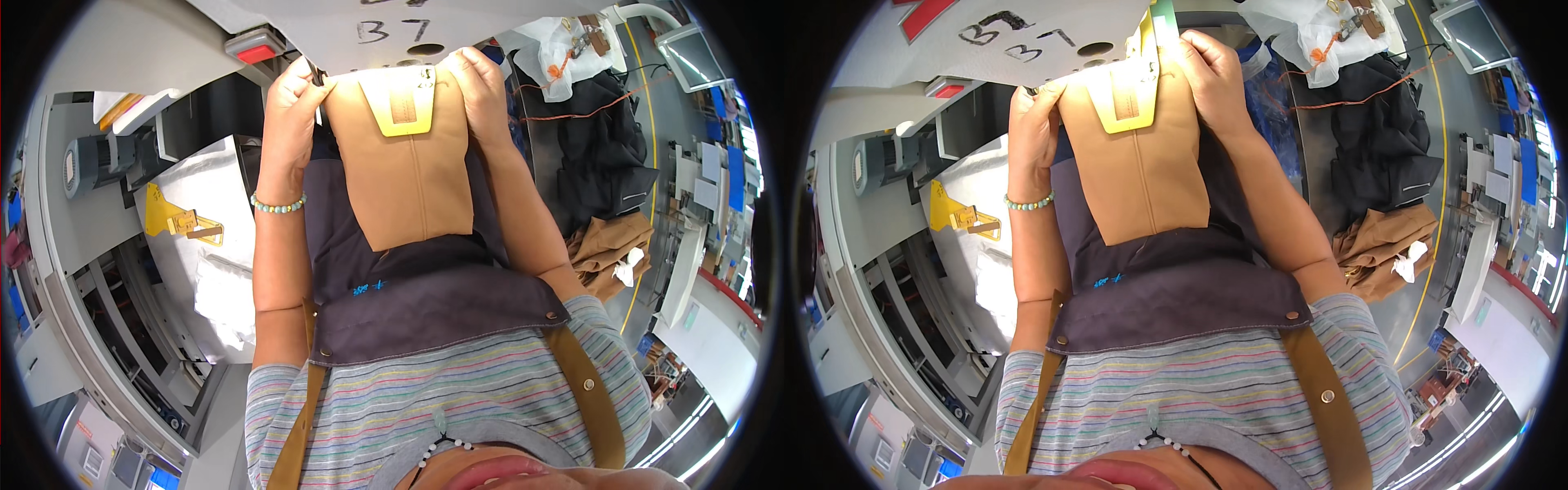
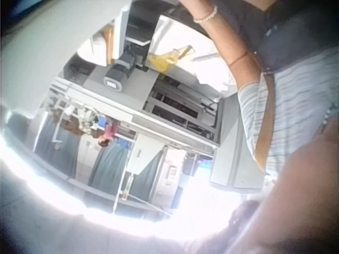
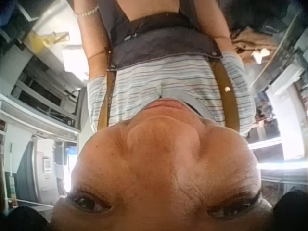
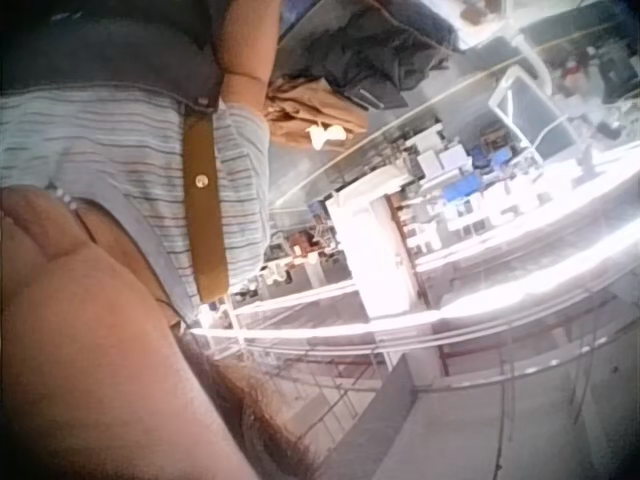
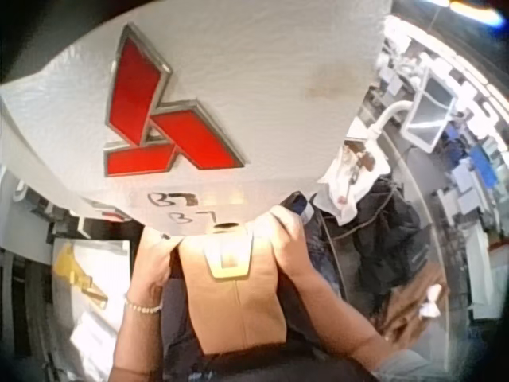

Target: The person aligns a fabric bag piece under a sewing machine fixture, operates the machine to stitch it, inputs commands on a digital touch screen, and opens the stitched piece.

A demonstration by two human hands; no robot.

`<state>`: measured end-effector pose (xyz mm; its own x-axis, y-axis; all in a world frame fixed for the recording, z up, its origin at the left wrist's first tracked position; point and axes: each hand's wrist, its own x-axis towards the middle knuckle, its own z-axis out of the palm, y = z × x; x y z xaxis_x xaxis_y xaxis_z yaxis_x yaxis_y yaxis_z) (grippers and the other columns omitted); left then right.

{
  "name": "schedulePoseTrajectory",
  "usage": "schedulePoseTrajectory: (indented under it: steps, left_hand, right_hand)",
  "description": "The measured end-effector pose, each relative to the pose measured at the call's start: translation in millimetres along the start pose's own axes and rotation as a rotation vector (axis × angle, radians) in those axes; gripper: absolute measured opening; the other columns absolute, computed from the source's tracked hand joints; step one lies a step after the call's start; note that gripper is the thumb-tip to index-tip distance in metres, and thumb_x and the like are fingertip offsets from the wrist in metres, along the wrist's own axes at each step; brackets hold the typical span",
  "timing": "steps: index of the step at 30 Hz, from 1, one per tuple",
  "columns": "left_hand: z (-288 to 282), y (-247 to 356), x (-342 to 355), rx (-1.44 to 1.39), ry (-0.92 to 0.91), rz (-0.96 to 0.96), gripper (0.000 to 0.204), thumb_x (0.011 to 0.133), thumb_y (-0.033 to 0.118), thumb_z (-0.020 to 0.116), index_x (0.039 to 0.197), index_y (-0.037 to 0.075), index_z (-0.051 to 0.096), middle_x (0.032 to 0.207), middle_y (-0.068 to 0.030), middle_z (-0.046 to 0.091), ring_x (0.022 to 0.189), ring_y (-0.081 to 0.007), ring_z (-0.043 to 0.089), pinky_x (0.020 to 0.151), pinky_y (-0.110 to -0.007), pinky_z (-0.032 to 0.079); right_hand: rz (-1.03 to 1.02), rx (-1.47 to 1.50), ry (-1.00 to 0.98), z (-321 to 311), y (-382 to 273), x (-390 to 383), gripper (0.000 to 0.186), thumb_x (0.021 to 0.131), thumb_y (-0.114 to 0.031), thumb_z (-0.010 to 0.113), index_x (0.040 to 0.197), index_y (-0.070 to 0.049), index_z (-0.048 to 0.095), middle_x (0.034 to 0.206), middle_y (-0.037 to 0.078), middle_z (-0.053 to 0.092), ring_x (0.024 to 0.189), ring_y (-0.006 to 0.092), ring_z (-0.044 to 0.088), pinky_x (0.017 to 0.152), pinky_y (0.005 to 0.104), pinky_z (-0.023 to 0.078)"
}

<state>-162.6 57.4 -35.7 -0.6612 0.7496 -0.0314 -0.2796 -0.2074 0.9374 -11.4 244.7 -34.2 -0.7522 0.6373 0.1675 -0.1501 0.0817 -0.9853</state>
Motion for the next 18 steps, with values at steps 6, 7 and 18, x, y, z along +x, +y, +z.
schedulePoseTrajectory:
  steps: [6, 7, 18]
  left_hand:
    - [2, 0, 1, -0.071, -0.004, 0.023, 0.032, 0.097, 0.007, 0.060, 0.127, -0.004, 0.065, 0.118, -0.0057, 0.070, 0.107, -0.0102, 0.062, 0.097, -0.026, 0.047]
    - [4, 1, 0, -0.090, 0.004, 0.040, 0.031, 0.098, 0.007, 0.060, 0.126, -0.004, 0.065, 0.117, -0.0051, 0.070, 0.106, -0.0101, 0.062, 0.097, -0.026, 0.047]
    - [1, 10, -4, 0.151, 0.041, -0.032, 0.021, 0.099, 0.011, 0.065, 0.115, -0.001, 0.070, 0.104, -0.0010, 0.072, 0.095, -0.0065, 0.063, 0.089, -0.024, 0.048]
  right_hand:
    - [0.038, -0.039, 0.020, 3, -4, 2, 0.030, 0.104, -0.016, 0.060, 0.078, -0.002, 0.056, 0.072, -0.008, 0.047, 0.069, 0.0015, 0.039, 0.059, 0.0237, 0.033]
    - [0.036, -0.041, 0.016, 4, -6, 2, 0.030, 0.104, -0.016, 0.060, 0.078, -0.002, 0.056, 0.072, -0.008, 0.047, 0.069, 0.0015, 0.039, 0.059, 0.0237, 0.033]
    - [0.028, 0.082, 0.036, 6, -3, -2, 0.029, 0.104, -0.016, 0.061, 0.078, -0.002, 0.058, 0.072, -0.010, 0.049, 0.069, 0.0002, 0.039, 0.059, 0.0224, 0.033]
